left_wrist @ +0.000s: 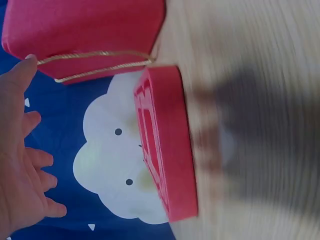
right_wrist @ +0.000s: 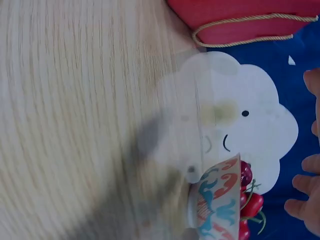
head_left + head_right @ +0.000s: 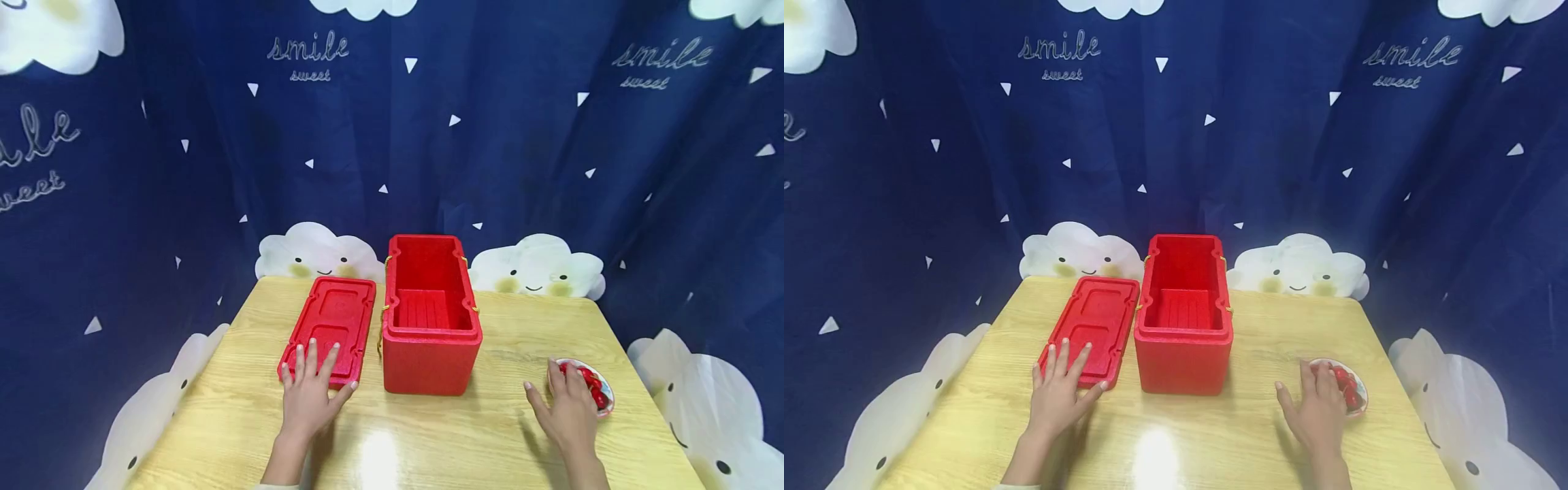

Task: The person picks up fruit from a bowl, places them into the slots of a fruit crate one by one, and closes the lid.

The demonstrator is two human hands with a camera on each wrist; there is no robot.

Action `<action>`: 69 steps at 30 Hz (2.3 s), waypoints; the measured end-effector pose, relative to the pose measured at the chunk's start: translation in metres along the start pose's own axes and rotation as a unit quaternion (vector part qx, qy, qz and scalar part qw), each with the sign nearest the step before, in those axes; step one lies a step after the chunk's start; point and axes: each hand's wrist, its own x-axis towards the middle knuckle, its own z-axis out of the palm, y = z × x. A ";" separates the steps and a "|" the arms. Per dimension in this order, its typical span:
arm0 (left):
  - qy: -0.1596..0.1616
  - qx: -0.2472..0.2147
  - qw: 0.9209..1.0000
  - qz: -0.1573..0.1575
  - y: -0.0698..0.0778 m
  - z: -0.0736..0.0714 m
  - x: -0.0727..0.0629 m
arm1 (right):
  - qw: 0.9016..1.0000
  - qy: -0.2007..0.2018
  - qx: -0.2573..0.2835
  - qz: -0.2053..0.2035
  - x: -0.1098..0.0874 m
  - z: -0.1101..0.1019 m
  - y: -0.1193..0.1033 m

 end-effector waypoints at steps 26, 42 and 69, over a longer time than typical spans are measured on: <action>0.069 -0.172 0.982 0.019 0.036 0.016 0.008 | 0.968 0.140 0.176 0.111 -0.011 -0.001 0.037; 0.052 -0.284 0.957 -0.016 0.053 0.023 0.022 | 0.945 0.083 0.217 0.231 -0.003 -0.004 0.059; 0.026 -0.391 0.919 -0.052 0.071 0.030 0.047 | 0.949 0.054 0.193 0.244 0.023 0.000 0.092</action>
